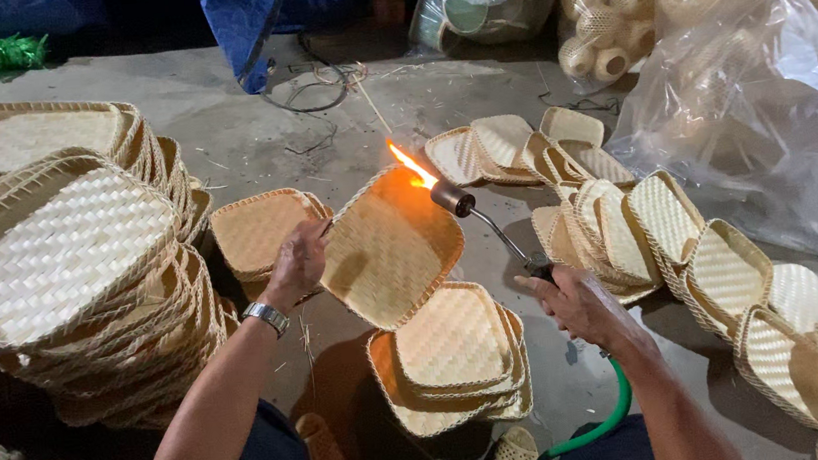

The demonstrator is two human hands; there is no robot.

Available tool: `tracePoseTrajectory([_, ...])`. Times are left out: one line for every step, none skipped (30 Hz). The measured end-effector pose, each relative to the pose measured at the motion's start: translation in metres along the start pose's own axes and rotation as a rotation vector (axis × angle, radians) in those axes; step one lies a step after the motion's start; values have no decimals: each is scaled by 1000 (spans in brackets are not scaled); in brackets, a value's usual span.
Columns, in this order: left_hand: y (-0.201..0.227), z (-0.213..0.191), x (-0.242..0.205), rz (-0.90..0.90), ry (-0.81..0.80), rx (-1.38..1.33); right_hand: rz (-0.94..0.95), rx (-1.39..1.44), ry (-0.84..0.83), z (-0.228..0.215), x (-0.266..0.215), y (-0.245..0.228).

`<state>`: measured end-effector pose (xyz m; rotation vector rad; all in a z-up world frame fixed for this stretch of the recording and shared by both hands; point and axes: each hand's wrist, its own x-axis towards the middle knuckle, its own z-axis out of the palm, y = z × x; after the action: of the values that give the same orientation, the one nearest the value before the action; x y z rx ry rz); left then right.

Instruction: The person uses a handheld blowtorch to apply heat to the surface of woven baskets. They pick up baskets one by one from a stack, move the flame across the basket's surface, and then place the treated basket onto a separate pile.

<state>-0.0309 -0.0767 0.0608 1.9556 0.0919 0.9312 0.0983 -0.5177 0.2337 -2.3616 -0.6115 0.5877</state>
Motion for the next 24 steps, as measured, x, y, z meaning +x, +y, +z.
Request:
tracePoseTrajectory([12,-2,2,-203,-64,141,-13,-2,-2,-1,0,1])
tracePoseTrajectory([25,-9,5,-405,-130,285,-25,-3,-4,-1,0,3])
tracePoseTrajectory([36,-13,8,-607,-197,428,-38,-3,-5,-1,0,4])
tracePoseTrajectory([44,-14,8,-458,-151,457,-39,-4,-4,-1,0,5])
tracePoseTrajectory([49,-16,8,-309,-104,484,-40,-5,-2,-1,-1,6])
tracePoseTrajectory([52,-18,8,-158,-57,508,-42,-7,1,-2,-1,6])
tracePoseTrajectory([52,-20,8,-178,-55,515,-58,-12,-3,-3,0,6])
tracePoseTrajectory([51,-22,7,-200,-54,522,-73,-17,-9,-3,0,6])
tracePoseTrajectory([49,-24,6,-222,-54,529,-88,-21,-14,-3,0,6])
tracePoseTrajectory([46,-25,6,-196,-24,518,-72,-31,-8,-3,0,7])
tracePoseTrajectory([43,-26,7,-171,6,507,-55,-41,-2,-4,1,7])
tracePoseTrajectory([40,-27,7,-146,34,496,-38,-50,3,-4,1,9])
tracePoseTrajectory([38,-28,7,-149,46,481,-39,-59,5,-4,1,10])
tracePoseTrajectory([34,-29,7,-151,58,466,-39,-68,8,-3,1,12])
tracePoseTrajectory([31,-30,7,-153,70,450,-40,-78,10,-3,2,14])
tracePoseTrajectory([28,-31,7,-132,80,447,-56,-63,3,-3,3,16])
tracePoseTrajectory([24,-33,7,-110,91,443,-72,-47,-5,-4,3,19])
tracePoseTrajectory([21,-35,7,-89,101,440,-88,-33,-12,-4,4,22])
tracePoseTrajectory([17,-36,6,-84,111,432,-65,-42,-1,-4,6,24])
tracePoseTrajectory([15,-37,6,-79,120,426,-43,-51,9,-3,8,26])
tracePoseTrajectory([12,-38,6,-74,129,419,-20,-59,19,-3,10,28])
tracePoseTrajectory([11,-39,7,-88,122,463,-19,-68,20,-3,12,31])
tracePoseTrajectory([10,-41,8,-102,115,508,-18,-77,21,-3,14,33])
tracePoseTrajectory([12,-41,9,-115,108,553,-17,-86,22,-2,15,35])
